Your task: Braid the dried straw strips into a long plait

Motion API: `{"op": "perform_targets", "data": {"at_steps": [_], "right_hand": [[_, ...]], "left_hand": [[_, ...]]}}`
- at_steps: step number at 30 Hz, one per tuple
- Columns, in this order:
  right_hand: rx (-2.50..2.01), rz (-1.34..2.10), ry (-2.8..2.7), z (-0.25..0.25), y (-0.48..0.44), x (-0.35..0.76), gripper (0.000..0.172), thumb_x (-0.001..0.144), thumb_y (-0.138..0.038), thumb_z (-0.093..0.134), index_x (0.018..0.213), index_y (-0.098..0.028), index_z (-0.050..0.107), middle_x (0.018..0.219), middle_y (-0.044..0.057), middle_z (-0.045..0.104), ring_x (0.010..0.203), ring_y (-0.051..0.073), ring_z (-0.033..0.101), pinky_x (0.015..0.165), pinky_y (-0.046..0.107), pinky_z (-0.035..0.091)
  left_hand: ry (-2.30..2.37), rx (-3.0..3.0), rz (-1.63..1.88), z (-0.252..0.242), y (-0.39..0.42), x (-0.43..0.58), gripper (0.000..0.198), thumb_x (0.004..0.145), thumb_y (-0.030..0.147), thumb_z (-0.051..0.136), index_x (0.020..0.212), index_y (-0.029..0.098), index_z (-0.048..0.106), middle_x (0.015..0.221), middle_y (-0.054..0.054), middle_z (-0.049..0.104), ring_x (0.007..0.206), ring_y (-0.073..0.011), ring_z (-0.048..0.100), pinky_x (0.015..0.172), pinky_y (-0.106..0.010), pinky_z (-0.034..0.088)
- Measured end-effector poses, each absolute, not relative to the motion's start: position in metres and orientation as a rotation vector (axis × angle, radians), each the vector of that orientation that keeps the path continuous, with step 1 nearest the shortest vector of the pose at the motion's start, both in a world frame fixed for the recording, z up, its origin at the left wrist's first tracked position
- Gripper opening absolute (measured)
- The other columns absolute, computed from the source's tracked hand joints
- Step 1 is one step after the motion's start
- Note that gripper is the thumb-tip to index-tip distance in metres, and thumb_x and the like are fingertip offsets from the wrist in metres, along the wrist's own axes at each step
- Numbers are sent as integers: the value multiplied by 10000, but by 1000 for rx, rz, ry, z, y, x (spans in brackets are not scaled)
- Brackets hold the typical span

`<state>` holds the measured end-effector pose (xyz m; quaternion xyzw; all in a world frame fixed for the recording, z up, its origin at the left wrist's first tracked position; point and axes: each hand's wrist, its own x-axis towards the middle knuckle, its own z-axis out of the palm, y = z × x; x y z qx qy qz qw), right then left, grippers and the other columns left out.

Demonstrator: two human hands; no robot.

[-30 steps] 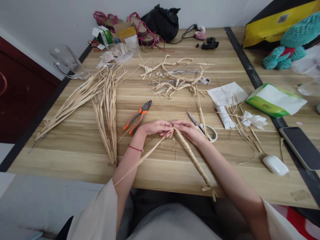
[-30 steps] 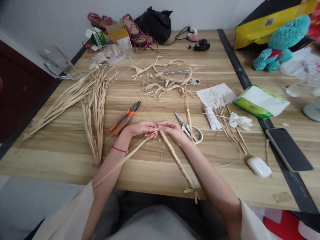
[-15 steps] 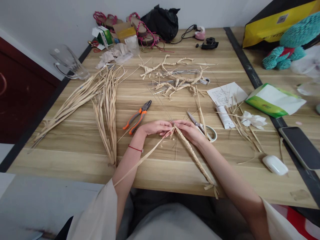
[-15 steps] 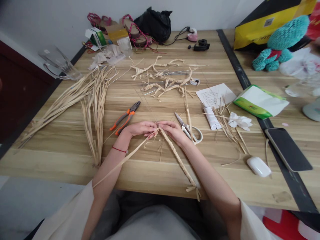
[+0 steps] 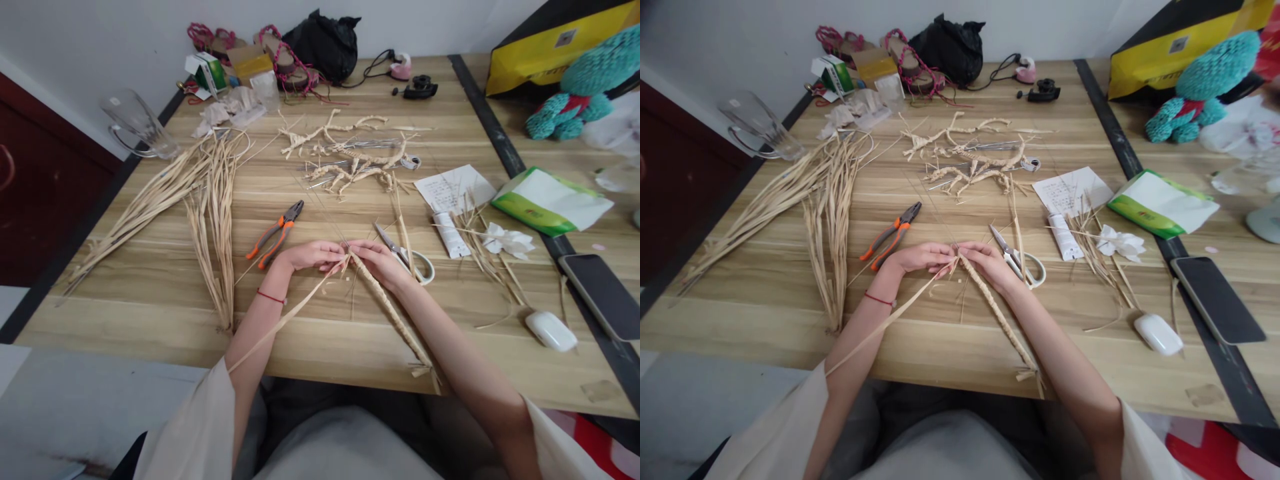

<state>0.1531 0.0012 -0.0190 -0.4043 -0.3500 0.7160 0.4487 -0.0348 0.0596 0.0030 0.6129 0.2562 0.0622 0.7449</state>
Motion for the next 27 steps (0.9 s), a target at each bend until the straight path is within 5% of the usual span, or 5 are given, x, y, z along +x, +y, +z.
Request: {"op": "perform_targets", "data": {"at_steps": [20, 27], "right_hand": [[-984, 1820, -837, -19, 0, 155, 290, 654, -307, 766, 927, -222, 721, 917, 39, 728, 815, 167, 653, 857, 314, 466], [-965, 1856, -902, -12, -2, 153, 309, 673, -342, 756, 954, -220, 721, 992, 58, 724, 947, 212, 653, 932, 350, 441]], "left_hand": [[459, 1230, 122, -9, 57, -39, 259, 795, 377, 623, 813, 125, 566, 556, -2, 559, 432, -55, 439, 407, -170, 301], [454, 1256, 96, -8, 57, -38, 315, 763, 427, 650, 731, 129, 551, 495, 19, 512, 395, -51, 405, 394, -174, 305]]}}
